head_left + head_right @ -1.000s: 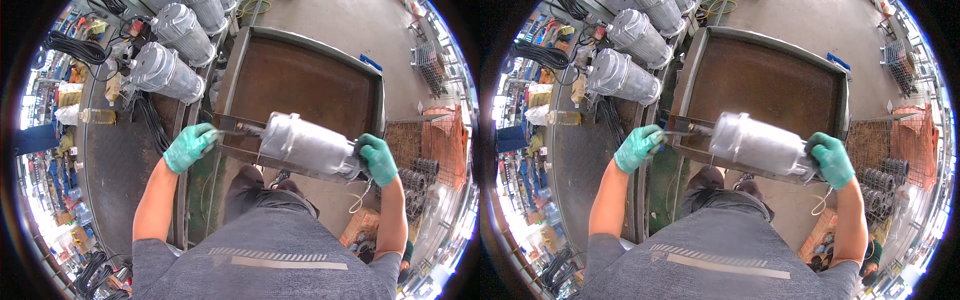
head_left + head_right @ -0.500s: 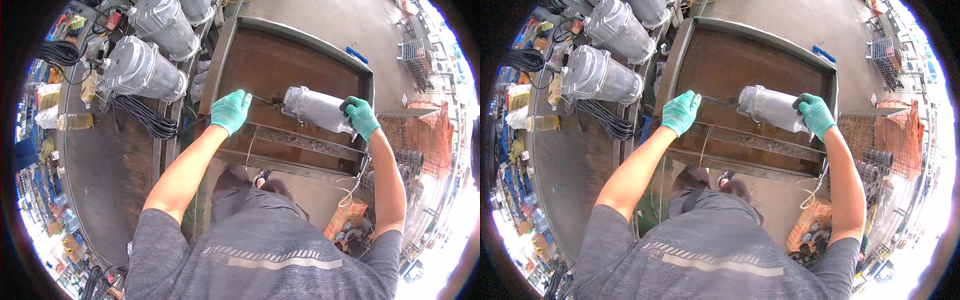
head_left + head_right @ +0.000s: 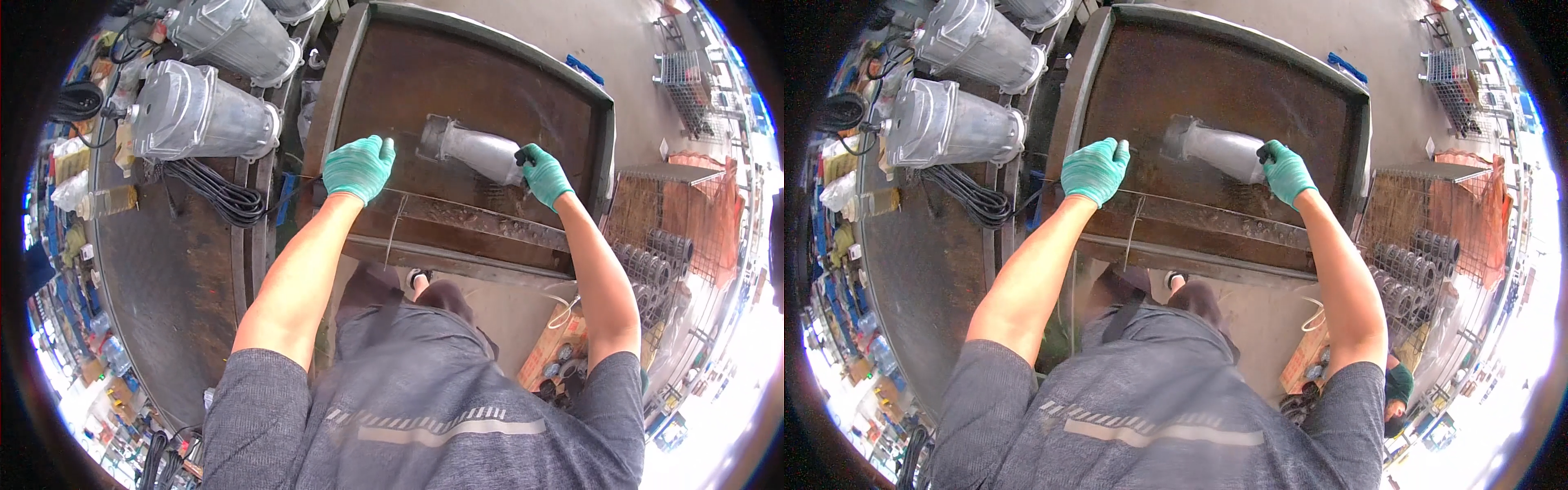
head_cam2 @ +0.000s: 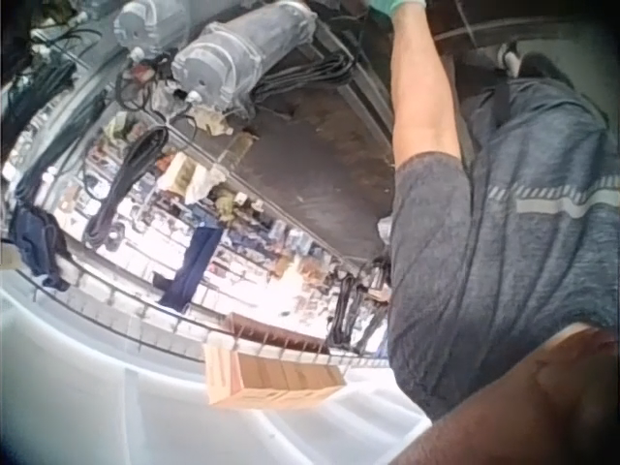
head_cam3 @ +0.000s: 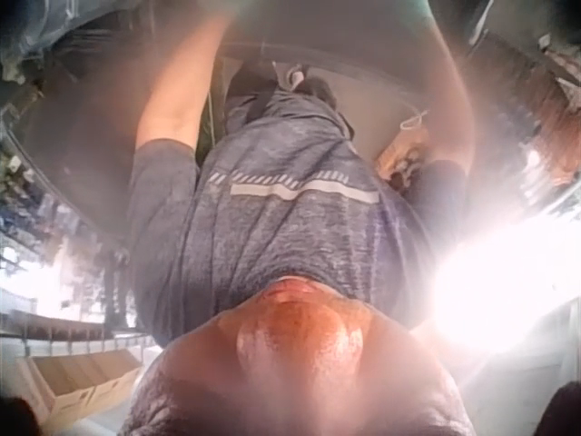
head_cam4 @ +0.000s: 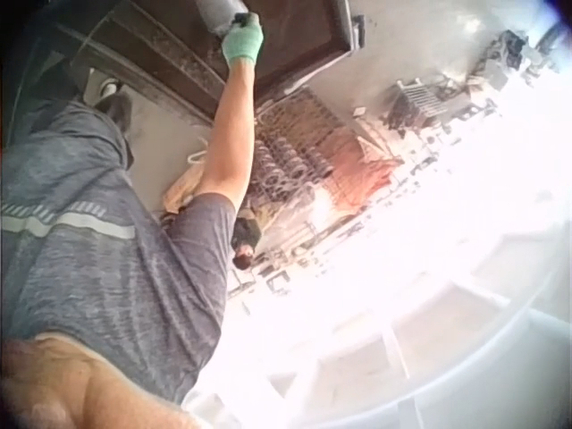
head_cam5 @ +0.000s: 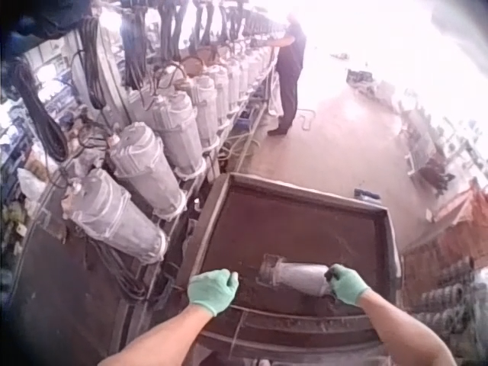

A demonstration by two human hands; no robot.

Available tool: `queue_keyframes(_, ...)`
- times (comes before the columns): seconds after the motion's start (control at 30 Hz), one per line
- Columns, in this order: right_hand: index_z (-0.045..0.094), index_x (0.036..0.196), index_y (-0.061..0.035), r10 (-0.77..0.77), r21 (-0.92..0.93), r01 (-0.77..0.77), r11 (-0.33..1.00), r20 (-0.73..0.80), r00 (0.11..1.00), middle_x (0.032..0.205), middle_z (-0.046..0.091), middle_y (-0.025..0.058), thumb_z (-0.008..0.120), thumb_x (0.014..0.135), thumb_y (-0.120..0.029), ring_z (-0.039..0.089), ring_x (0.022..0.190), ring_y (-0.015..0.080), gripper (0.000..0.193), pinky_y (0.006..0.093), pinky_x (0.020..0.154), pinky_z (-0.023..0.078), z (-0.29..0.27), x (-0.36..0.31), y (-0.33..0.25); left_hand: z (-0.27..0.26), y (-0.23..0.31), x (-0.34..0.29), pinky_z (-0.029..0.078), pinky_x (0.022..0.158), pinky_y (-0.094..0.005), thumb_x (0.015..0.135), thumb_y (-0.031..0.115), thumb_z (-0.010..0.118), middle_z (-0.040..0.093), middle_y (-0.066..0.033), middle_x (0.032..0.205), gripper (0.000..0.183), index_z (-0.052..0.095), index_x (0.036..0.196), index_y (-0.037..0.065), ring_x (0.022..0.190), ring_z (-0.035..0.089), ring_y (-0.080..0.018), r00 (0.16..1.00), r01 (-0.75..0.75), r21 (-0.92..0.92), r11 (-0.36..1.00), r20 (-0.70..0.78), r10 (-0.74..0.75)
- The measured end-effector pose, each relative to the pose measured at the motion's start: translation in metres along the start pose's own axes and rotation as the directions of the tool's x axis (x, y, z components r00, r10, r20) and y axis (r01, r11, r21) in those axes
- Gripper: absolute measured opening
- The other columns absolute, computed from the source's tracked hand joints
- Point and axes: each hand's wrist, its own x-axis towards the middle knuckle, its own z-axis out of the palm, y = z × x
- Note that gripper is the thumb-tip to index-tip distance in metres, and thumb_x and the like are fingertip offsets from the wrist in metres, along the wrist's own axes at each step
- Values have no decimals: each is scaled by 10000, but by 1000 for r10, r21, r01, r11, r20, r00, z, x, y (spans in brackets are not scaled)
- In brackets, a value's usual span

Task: The person, wearing green gloves, places a silver metal pump housing into a tank of water to check for leaks, rotates it while submerged, removes it, and then retrieves a bundle of black wires from a nearby table.

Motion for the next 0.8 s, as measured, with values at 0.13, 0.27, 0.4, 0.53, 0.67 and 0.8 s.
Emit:
queue_keyframes(0.13, 662, 1198, -91, -466, -564, 370, 738, -31, 884, 1133, 688, 172, 597, 902, 70, 674, 1010, 371, 343, 434, 914, 548, 5, 11, 24, -2, 6, 3, 541, 706, -538, 1027, 432, 529, 724, -173, 825, 401, 689, 838, 117, 775, 699, -408, 998, 21, 18, 1000, 62, -22)
queue_keyframes(0.27, 664, 1168, -86, -503, -625, 339, 703, -99, 859, 1166, 641, 194, 607, 876, 92, 665, 1036, 402, 347, 453, 889, 557, 12, 15, 32, -7, 11, 5, 550, 765, -536, 1000, 449, 550, 737, -189, 874, 405, 742, 853, 124, 832, 707, -413, 984, 59, 85, 995, 160, -72)
queue_keyframes(0.4, 647, 1079, -59, -502, -689, 254, 678, -182, 846, 1118, 652, 212, 647, 871, 51, 677, 1014, 396, 236, 450, 849, 562, 20, 23, 44, -4, 12, 8, 553, 804, -528, 985, 434, 554, 740, -204, 911, 384, 759, 881, 127, 883, 708, -414, 972, 73, 127, 989, 214, -99)
queue_keyframes(0.53, 637, 1049, -73, -409, -630, 175, 757, -247, 878, 1106, 646, 210, 659, 913, -43, 679, 947, 427, 141, 476, 818, 567, 20, 8, 40, -14, 19, 9, 571, 852, -508, 956, 398, 523, 748, -203, 933, 376, 791, 912, 138, 910, 720, -406, 959, 90, 166, 982, 253, -131)
queue_keyframes(0.67, 645, 1049, -88, -399, -642, 145, 753, -269, 877, 1126, 632, 195, 668, 921, -62, 675, 959, 427, 133, 493, 814, 567, 21, 3, 42, -11, 18, 10, 568, 856, -504, 962, 407, 517, 749, -199, 951, 387, 787, 918, 132, 916, 715, -411, 962, 85, 167, 982, 241, -124)
queue_keyframes(0.8, 655, 1065, -91, -380, -588, 150, 795, -289, 879, 1126, 639, 189, 688, 933, -131, 672, 965, 424, 142, 494, 822, 566, 15, -3, 51, -9, 19, 10, 566, 852, -508, 967, 423, 515, 746, -200, 967, 400, 782, 937, 128, 924, 713, -414, 959, 83, 193, 978, 251, -131)
